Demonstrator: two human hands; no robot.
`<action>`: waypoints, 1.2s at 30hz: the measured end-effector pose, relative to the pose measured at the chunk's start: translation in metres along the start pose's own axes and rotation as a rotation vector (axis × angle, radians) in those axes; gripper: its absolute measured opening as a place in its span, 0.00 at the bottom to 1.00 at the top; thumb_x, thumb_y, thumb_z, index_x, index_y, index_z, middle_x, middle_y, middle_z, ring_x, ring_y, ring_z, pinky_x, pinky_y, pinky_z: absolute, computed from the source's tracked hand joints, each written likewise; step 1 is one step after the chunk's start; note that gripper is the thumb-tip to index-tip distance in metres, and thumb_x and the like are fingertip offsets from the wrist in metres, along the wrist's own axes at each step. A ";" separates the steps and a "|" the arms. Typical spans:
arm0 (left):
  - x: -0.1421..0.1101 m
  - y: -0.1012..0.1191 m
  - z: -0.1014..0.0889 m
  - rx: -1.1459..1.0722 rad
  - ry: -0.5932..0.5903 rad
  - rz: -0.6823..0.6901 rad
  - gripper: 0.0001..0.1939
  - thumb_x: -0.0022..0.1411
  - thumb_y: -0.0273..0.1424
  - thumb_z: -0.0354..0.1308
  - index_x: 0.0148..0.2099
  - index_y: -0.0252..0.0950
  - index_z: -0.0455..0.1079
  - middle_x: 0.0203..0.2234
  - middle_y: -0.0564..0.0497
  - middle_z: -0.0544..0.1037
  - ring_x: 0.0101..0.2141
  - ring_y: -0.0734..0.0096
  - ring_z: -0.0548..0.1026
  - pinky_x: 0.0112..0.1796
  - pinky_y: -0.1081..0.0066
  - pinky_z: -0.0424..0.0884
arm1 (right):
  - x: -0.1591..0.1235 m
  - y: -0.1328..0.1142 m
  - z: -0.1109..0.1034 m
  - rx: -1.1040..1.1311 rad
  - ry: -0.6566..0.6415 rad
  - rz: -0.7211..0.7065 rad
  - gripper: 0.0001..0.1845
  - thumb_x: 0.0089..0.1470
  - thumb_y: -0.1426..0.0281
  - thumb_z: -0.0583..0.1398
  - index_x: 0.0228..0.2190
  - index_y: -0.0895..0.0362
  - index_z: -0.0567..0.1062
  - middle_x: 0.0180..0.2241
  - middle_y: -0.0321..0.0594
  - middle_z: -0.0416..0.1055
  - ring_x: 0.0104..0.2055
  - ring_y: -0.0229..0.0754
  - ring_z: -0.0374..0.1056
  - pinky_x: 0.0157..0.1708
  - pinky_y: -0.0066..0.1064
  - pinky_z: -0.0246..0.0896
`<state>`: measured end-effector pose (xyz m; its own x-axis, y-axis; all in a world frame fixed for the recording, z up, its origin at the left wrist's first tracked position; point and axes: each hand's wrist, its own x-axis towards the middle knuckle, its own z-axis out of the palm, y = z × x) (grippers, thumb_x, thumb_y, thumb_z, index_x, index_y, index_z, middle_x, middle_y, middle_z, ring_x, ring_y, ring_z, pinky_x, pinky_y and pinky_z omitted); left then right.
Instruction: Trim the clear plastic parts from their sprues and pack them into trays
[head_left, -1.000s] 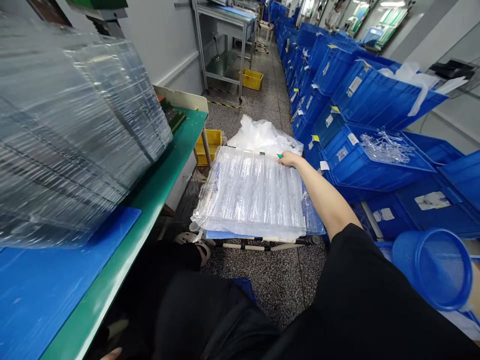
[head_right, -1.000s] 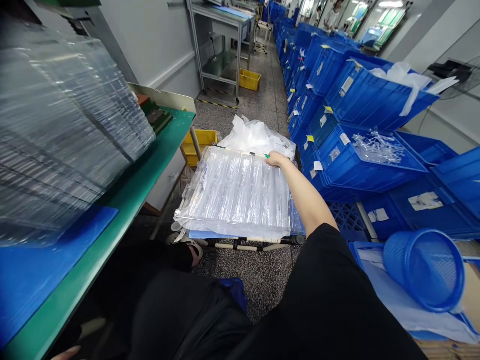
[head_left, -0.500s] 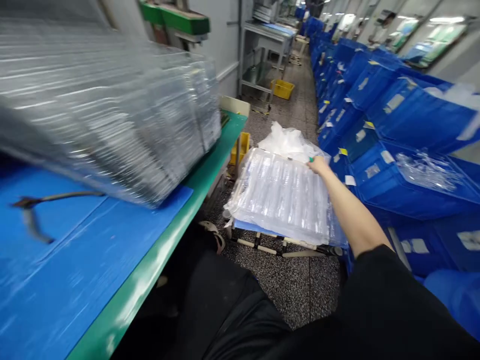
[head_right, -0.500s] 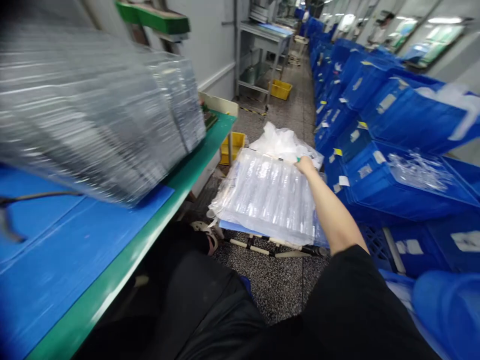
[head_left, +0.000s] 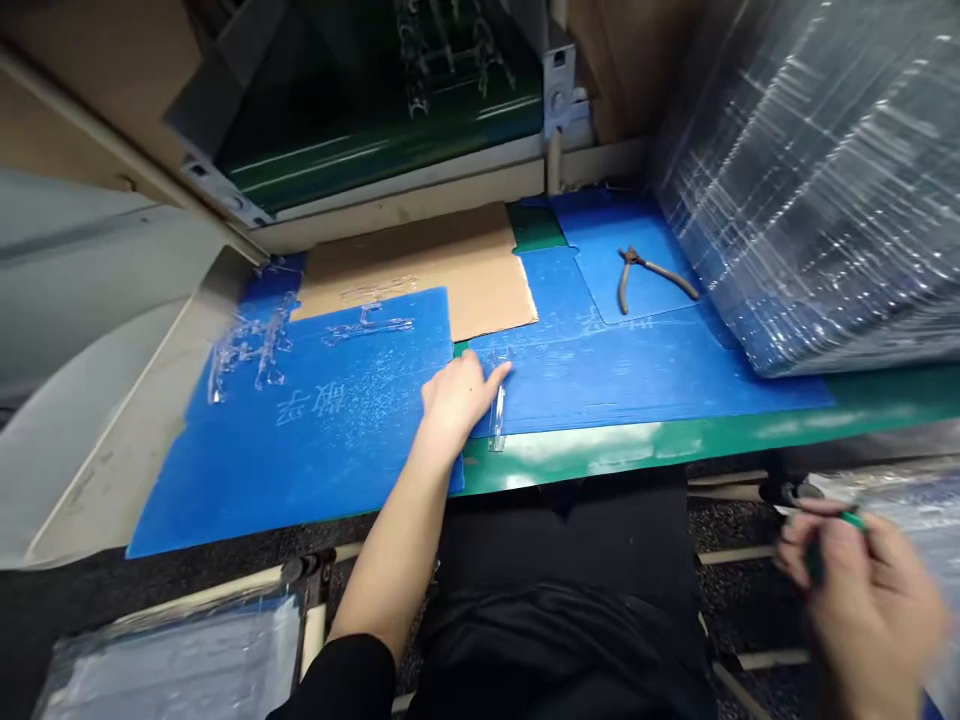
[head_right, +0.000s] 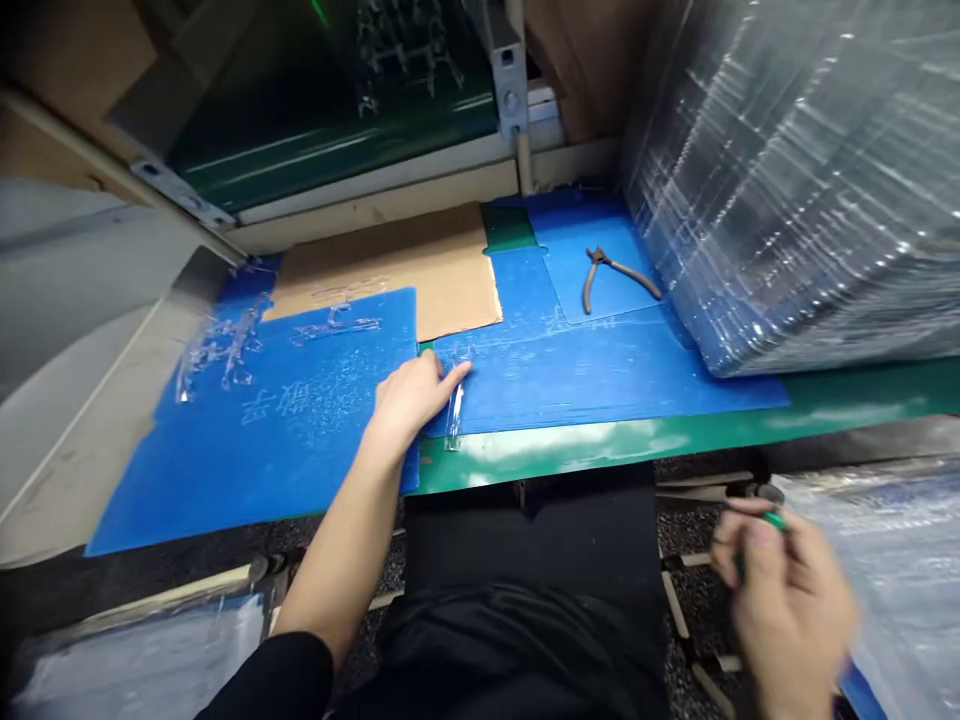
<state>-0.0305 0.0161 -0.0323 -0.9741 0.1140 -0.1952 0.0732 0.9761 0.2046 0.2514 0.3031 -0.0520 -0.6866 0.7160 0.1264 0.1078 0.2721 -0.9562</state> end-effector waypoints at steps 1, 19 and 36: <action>0.004 0.007 0.001 -0.018 0.000 0.038 0.24 0.77 0.52 0.49 0.49 0.36 0.71 0.49 0.30 0.83 0.52 0.38 0.82 0.52 0.49 0.74 | 0.001 -0.003 0.015 0.027 -0.036 0.006 0.09 0.68 0.53 0.66 0.40 0.43 0.81 0.28 0.42 0.70 0.22 0.45 0.62 0.22 0.44 0.54; -0.122 -0.044 0.013 -0.655 0.375 0.968 0.07 0.78 0.33 0.60 0.50 0.35 0.75 0.30 0.50 0.80 0.30 0.70 0.74 0.34 0.68 0.68 | 0.016 -0.097 0.101 -0.286 -0.926 -0.596 0.09 0.79 0.69 0.54 0.53 0.55 0.73 0.43 0.40 0.79 0.41 0.42 0.77 0.40 0.31 0.66; -0.122 -0.037 0.012 -0.543 0.607 1.045 0.08 0.74 0.32 0.66 0.46 0.31 0.78 0.29 0.49 0.84 0.30 0.69 0.79 0.32 0.67 0.66 | 0.002 -0.103 0.085 -0.413 -0.973 -0.703 0.09 0.79 0.68 0.55 0.50 0.57 0.75 0.34 0.35 0.72 0.30 0.37 0.69 0.29 0.34 0.54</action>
<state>0.0882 -0.0315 -0.0274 -0.4624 0.5232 0.7158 0.8866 0.2661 0.3782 0.1778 0.2219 0.0246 -0.9102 -0.3828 0.1581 -0.3984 0.7050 -0.5868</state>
